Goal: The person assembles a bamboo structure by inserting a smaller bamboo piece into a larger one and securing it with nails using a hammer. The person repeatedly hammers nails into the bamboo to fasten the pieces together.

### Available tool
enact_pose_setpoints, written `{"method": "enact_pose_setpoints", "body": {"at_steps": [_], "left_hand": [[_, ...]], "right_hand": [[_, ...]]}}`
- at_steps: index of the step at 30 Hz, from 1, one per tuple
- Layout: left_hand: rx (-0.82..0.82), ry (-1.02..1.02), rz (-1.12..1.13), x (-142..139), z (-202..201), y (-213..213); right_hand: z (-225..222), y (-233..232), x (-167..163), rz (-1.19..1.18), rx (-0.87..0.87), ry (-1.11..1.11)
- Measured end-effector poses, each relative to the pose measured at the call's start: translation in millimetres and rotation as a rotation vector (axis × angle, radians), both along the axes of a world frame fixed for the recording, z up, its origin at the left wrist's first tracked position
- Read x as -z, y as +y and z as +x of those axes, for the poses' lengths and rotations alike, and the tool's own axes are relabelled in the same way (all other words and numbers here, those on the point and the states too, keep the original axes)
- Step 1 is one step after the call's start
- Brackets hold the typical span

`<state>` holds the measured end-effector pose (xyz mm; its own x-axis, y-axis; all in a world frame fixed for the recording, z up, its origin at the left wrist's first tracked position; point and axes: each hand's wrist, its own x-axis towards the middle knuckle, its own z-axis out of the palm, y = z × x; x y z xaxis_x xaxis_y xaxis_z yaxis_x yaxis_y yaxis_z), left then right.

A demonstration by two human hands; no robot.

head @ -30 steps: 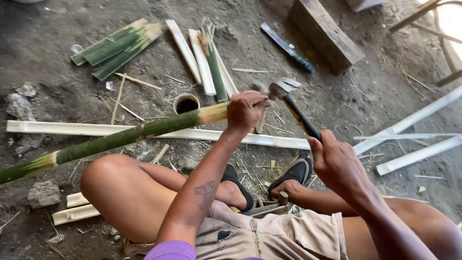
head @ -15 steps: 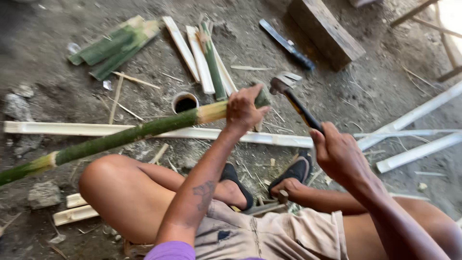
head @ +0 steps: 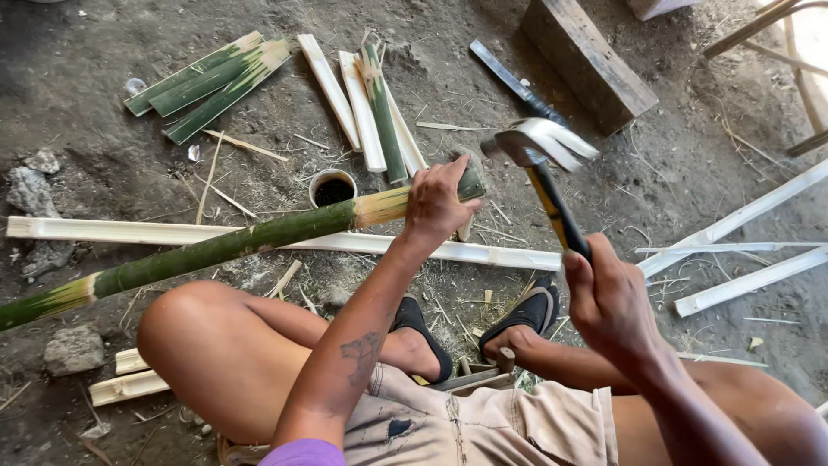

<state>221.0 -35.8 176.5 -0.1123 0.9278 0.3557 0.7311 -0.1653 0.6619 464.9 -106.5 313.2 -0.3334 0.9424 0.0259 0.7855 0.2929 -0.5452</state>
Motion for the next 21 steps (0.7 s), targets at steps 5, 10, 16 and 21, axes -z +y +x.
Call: {"method": "enact_pose_setpoints", "body": {"at_steps": [5,10,16,21], "left_hand": [[0.011,-0.006,-0.035,3,0,1],[-0.023,-0.008,-0.148,0,-8,-3],[-0.006,0.003,-0.067,1,-10,-7],[-0.041,0.004,-0.038,5,-7,-6]], "right_hand": [[-6,-3,5,-0.028,-0.081,-0.257],[-16,6,11,-0.057,-0.041,-0.082],[-16,5,15,-0.108,-0.024,-0.228],[-16,6,15,-0.050,-0.034,-0.118]]}}
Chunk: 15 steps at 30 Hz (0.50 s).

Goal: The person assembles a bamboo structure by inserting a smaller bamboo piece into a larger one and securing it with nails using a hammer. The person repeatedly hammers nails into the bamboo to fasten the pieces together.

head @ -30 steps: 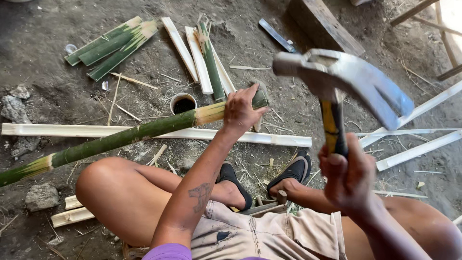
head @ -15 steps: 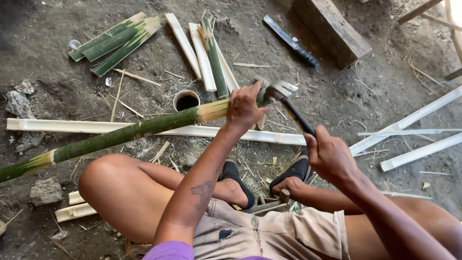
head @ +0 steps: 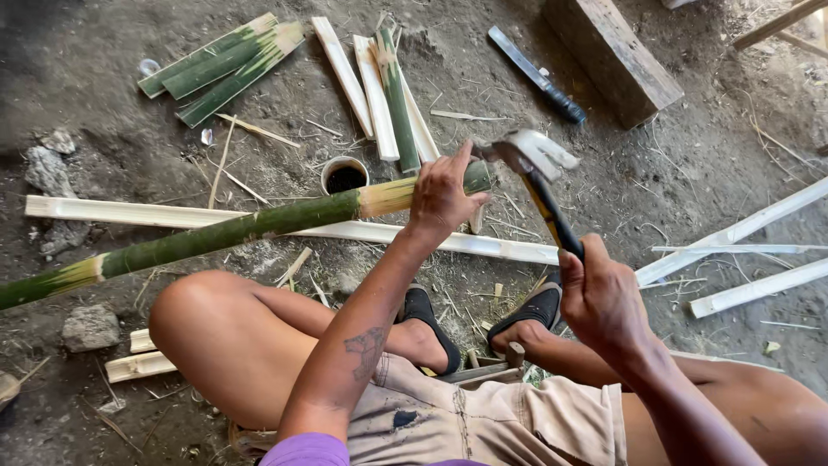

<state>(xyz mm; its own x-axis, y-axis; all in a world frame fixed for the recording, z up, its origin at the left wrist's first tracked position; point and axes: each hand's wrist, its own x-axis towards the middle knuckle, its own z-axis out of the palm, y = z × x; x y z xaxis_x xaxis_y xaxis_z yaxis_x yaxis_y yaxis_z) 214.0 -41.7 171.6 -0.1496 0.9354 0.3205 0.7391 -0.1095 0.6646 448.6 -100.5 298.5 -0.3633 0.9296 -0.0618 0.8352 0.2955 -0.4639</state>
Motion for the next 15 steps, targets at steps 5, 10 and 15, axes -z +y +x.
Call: {"method": "enact_pose_setpoints", "body": {"at_steps": [5,10,15], "left_hand": [[0.060,-0.059,-0.032,3,-4,2],[-0.051,-0.407,0.500,7,-19,-9],[-0.427,-0.698,0.468,28,-21,-74]], "right_hand": [[-5,-1,-5,-0.027,-0.010,-0.139],[-34,-3,12,-0.197,0.096,0.018],[-60,7,51,0.014,0.003,0.049]]}}
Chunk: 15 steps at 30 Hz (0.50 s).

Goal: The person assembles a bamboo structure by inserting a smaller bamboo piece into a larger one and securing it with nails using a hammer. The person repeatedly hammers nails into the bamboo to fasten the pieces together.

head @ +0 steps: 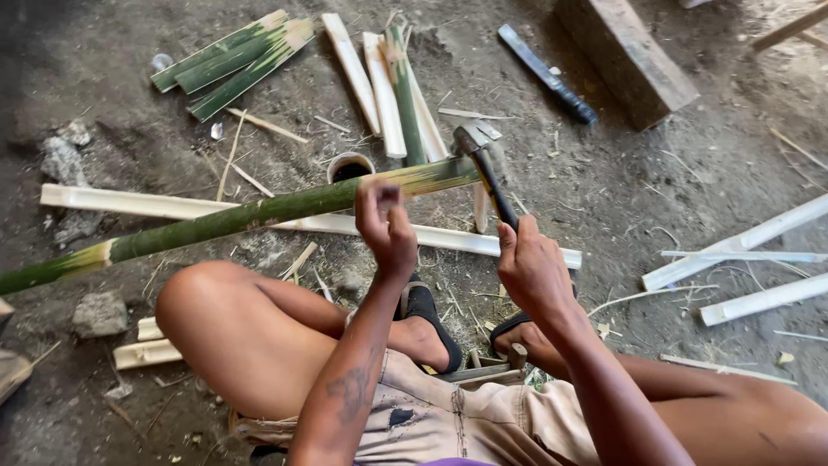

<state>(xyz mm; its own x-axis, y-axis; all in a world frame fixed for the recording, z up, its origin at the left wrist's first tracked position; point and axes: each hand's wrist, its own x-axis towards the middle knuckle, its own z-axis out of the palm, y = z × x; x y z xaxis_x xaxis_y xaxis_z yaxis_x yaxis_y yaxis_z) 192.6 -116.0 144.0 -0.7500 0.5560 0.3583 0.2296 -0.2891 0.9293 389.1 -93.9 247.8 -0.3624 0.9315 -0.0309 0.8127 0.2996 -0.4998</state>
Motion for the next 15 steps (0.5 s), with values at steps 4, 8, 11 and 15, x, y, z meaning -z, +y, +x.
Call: {"method": "enact_pose_setpoints", "body": {"at_steps": [4,8,11,15], "left_hand": [[0.081,0.207,-0.724,36,-15,-35],[0.050,0.489,-0.958,80,-51,-4],[-0.114,0.835,-0.905,103,-78,30],[0.034,0.851,-0.987,113,-83,53]], "right_hand": [[-1,5,19,-0.104,0.011,-0.020],[1,5,21,-0.280,0.081,-0.004],[0,3,19,-0.170,0.026,-0.003],[-1,2,23,-0.249,0.053,0.020]]}}
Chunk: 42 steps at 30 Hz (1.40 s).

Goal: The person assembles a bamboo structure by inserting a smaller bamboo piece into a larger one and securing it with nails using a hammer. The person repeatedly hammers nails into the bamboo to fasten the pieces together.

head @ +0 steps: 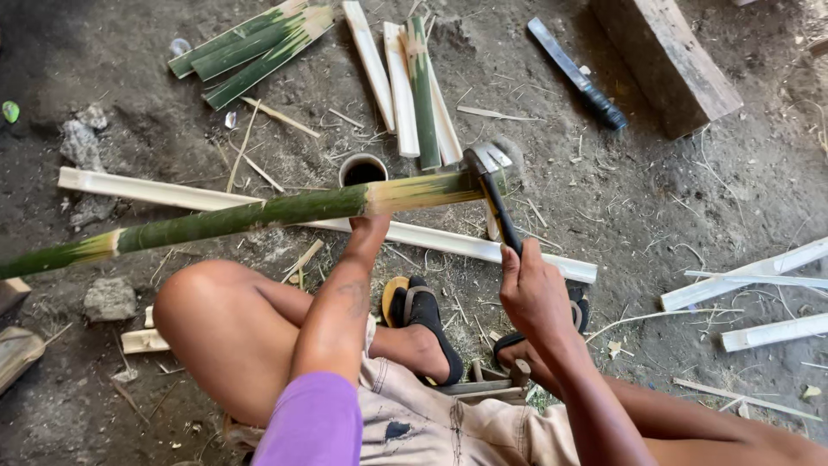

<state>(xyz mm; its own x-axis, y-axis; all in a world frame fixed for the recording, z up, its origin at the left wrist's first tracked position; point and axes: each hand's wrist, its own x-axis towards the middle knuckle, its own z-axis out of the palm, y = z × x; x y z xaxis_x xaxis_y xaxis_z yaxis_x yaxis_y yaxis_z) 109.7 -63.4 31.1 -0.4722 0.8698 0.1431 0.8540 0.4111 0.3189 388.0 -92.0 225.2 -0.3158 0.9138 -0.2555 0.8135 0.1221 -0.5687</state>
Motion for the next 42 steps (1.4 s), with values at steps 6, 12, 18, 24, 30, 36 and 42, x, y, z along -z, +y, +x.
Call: {"method": "enact_pose_setpoints", "body": {"at_steps": [6,12,18,24,30,36,42], "left_hand": [[0.383,-0.016,-0.220,-1,40,-45],[0.957,0.016,0.127,1,117,-80],[1.033,-0.168,-0.337,22,142,-78],[0.796,-0.002,-0.444,21,186,-45],[0.818,-0.043,-0.385,30,187,-37],[0.745,-0.079,-0.342,27,174,-46],[0.472,-0.516,-0.220,-9,170,-49]], "right_hand": [[-1,4,10,0.082,-0.026,0.060],[-6,14,7,0.129,-0.057,0.111],[-4,9,3,0.072,-0.061,0.150],[-6,7,6,0.099,-0.062,0.151],[-6,6,7,0.070,-0.061,0.171],[-4,2,11,0.098,-0.076,0.196],[-2,6,13,0.106,-0.097,0.199]]}}
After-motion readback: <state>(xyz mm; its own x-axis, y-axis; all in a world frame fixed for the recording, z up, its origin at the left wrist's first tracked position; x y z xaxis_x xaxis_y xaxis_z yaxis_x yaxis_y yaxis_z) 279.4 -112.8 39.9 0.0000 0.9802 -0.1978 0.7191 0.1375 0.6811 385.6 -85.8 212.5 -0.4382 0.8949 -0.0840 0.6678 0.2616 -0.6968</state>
